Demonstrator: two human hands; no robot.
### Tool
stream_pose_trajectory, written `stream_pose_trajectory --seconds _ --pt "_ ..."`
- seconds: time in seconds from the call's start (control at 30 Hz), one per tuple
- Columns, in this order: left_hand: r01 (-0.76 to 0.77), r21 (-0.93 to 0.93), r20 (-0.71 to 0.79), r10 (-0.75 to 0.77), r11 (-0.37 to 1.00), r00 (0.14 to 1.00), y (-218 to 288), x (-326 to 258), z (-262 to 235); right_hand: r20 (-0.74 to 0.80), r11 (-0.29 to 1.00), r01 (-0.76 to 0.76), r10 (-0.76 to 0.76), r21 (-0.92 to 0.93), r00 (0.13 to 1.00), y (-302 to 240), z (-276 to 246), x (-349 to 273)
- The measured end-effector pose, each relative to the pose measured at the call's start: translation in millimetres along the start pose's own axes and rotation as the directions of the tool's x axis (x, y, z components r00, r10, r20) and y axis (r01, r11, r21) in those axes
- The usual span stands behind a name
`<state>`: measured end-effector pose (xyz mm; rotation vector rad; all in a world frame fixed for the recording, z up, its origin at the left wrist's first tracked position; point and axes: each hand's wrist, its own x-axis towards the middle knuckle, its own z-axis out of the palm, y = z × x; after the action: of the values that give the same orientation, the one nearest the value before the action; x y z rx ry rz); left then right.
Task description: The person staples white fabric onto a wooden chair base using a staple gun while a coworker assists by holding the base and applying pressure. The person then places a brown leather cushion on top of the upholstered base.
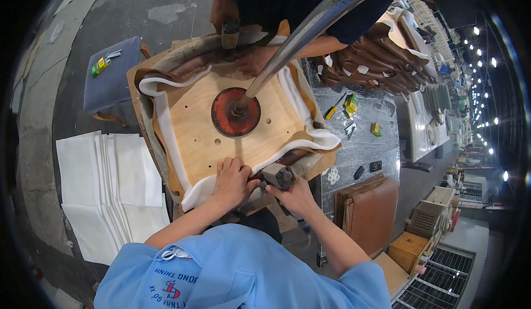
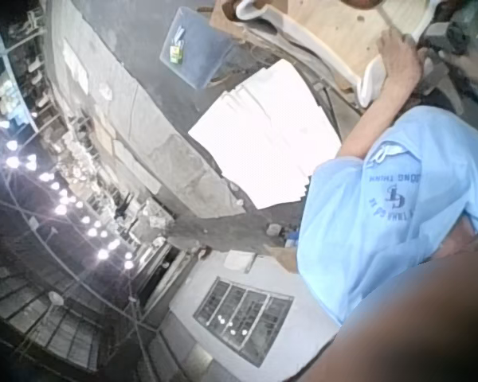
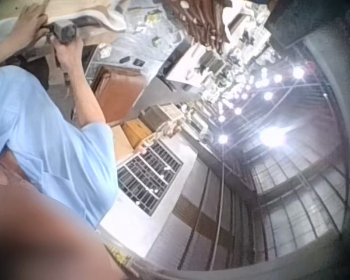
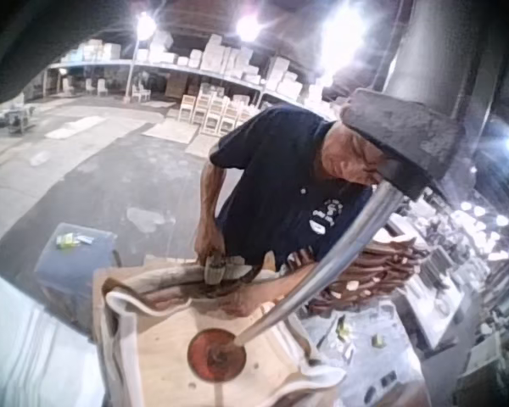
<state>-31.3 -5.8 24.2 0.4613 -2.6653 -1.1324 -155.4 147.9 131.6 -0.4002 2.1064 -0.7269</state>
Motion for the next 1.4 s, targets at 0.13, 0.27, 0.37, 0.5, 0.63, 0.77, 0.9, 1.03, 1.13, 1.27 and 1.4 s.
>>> stream_pose_trajectory --seconds 0.13,0.27,0.37,0.5,0.63,0.77,0.9,1.03,1.13,1.27,1.4 --pt "-0.01 -0.011 0.045 0.011 1.0 0.999 -3 2 -1 0.011 0.993 -0.063 0.062 0.1 0.998 1 2 -9" --pt "-0.031 -0.021 0.025 0.031 0.999 0.999 -8 4 3 0.015 0.996 -0.032 0.031 0.078 0.999 5 10 -3" --pt "-0.026 -0.014 0.027 0.026 1.0 0.999 -9 5 3 -0.015 0.999 0.044 -0.044 -0.004 0.999 6 14 3" --pt "-0.039 0.015 0.046 0.038 0.999 0.998 -11 4 -3 -0.004 0.996 -0.041 0.042 0.08 0.999 4 14 1" --pt "-0.012 0.033 0.081 0.01 0.999 0.997 -13 -4 -8 -0.042 0.971 -0.101 0.112 0.219 0.993 2 17 -12" --pt "-0.016 -0.052 -0.003 0.016 0.999 1.0 -17 -3 -4 0.004 0.97 -0.079 0.081 0.229 0.997 -2 19 -17" --pt "-0.013 -0.101 -0.023 0.011 0.995 1.0 -19 0 -2 0.026 0.989 -0.096 0.094 0.109 0.995 -6 22 -9" --pt "0.016 -0.063 0.064 -0.012 0.998 0.998 -18 -1 -7 -0.02 0.998 -0.046 0.046 0.03 0.999 -6 26 -2" --pt "-0.015 -0.011 0.081 0.016 1.0 0.997 -18 -4 -14 0.015 0.986 -0.115 0.114 0.12 0.993 -4 26 -6" --pt "0.019 -0.025 0.051 -0.018 0.999 0.999 -19 -8 -18 0.008 0.969 -0.094 0.094 0.23 0.996 -2 29 -18" --pt "0.03 -0.1 0.03 -0.027 0.995 0.999 -22 -7 -13 0.046 0.971 -0.114 0.107 0.212 0.993 -2 32 -18"
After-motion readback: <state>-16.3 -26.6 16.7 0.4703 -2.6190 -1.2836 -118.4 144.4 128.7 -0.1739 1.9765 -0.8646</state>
